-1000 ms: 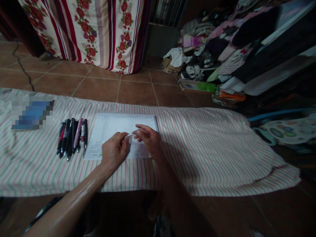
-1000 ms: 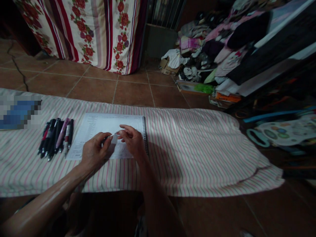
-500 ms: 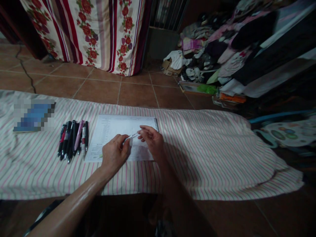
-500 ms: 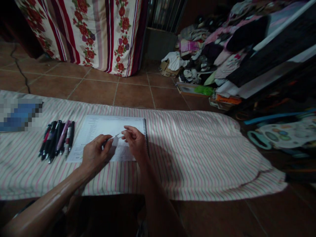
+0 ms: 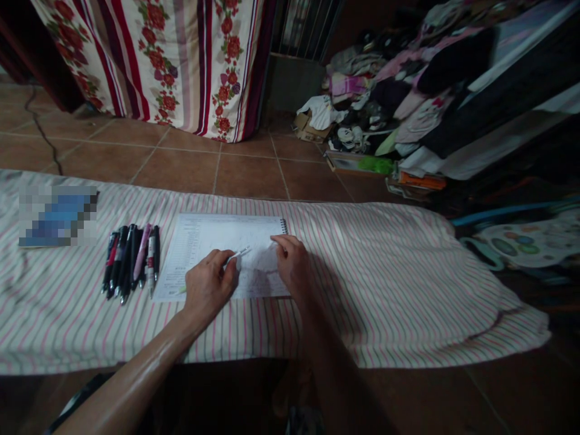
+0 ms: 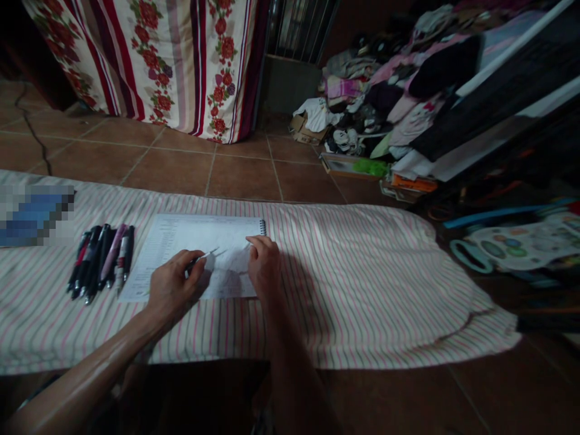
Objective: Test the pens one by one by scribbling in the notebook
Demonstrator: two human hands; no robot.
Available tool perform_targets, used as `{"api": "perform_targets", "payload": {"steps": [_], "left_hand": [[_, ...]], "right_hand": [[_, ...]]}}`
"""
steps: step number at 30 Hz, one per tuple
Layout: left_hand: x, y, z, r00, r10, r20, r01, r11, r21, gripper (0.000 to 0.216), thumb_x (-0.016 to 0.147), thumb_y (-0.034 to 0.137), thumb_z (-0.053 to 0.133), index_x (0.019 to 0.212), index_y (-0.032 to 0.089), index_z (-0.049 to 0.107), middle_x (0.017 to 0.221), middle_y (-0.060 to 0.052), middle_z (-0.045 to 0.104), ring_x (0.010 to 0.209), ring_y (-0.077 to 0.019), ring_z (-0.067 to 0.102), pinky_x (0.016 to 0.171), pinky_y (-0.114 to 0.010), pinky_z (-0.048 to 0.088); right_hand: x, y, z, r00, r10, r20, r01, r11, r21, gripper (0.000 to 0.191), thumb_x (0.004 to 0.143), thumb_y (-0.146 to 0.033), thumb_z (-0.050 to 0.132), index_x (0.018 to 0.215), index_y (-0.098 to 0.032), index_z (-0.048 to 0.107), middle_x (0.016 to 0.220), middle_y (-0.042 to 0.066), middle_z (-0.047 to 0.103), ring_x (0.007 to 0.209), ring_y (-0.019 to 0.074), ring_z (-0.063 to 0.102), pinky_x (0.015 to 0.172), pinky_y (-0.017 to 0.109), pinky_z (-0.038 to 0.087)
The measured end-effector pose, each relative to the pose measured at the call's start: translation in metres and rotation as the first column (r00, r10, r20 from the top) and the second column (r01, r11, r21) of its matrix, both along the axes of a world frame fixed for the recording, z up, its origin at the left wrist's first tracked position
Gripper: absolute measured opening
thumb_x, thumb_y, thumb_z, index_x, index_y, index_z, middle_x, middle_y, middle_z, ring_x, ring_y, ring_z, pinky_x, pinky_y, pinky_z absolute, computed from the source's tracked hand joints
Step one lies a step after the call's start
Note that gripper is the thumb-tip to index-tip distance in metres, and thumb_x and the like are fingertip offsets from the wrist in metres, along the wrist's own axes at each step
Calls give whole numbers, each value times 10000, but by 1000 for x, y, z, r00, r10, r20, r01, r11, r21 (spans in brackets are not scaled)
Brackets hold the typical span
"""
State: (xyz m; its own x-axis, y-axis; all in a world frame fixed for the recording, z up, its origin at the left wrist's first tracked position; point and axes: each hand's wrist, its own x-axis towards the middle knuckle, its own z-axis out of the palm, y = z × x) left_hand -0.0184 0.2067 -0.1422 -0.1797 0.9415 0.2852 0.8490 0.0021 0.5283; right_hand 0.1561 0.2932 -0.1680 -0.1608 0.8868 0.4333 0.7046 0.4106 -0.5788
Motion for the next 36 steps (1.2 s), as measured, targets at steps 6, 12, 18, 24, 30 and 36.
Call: {"api": "perform_targets", "payload": {"steps": [6, 12, 18, 24, 30, 36], "left_hand": [[0, 0, 1, 1000, 0, -3, 0, 1000, -23, 268, 878, 326, 415, 971, 196, 631, 785, -15, 635, 677, -153, 580, 589, -261, 355], [-1, -1, 1, 1000, -3, -1, 3, 1000, -19, 275, 881, 338, 410, 966, 197, 631, 779, -15, 631, 681, -155, 582, 594, -261, 359], [-1, -1, 1, 1000, 2, -3, -2, 1000, -12, 276, 881, 338, 407, 965, 198, 630, 786, -16, 634, 690, -151, 582, 596, -254, 358], [0, 0, -1, 1000, 1, 0, -1, 1000, -4, 277, 880, 342, 412, 955, 196, 634, 753, -12, 624, 660, -148, 571, 578, -255, 347], [1, 0, -2, 1000, 1, -11, -1, 1000, -3, 275, 875, 334, 409, 957, 204, 637, 770, -15, 635, 657, -146, 569, 579, -252, 346], [3, 1, -1, 1000, -2, -21, 2, 1000, -22, 280, 879, 343, 407, 963, 205, 635, 793, -19, 645, 685, -153, 583, 580, -257, 342]], "right_hand": [[-6, -1, -5, 993, 32, 111, -31, 999, -14, 327, 815, -82, 456, 994, -186, 709, 1024, 97, 640, 949, 202, 577, 866, 339, 472], [-6, -2, -6, 986, 59, 156, -57, 998, -13, 294, 808, -79, 470, 940, -181, 713, 978, 90, 643, 915, 205, 574, 841, 341, 472], [-8, -1, -1, 1000, 7, 28, -6, 1000, -30, 217, 804, -139, 479, 885, -168, 678, 916, 96, 627, 864, 203, 588, 809, 343, 478], [-16, 0, 5, 901, -99, -422, -8, 970, -244, 191, 793, -274, 487, 905, -167, 599, 815, 57, 641, 693, 154, 620, 603, 275, 506], [-23, -3, 15, 720, -159, -676, -192, 890, -414, 224, 733, -330, 572, 889, -171, 548, 782, 31, 683, 592, 118, 620, 485, 206, 453], [-14, -9, 16, 974, -19, -224, -28, 979, -203, 167, 790, -244, 538, 906, -179, 639, 820, 48, 663, 663, 152, 615, 658, 289, 486]]}}
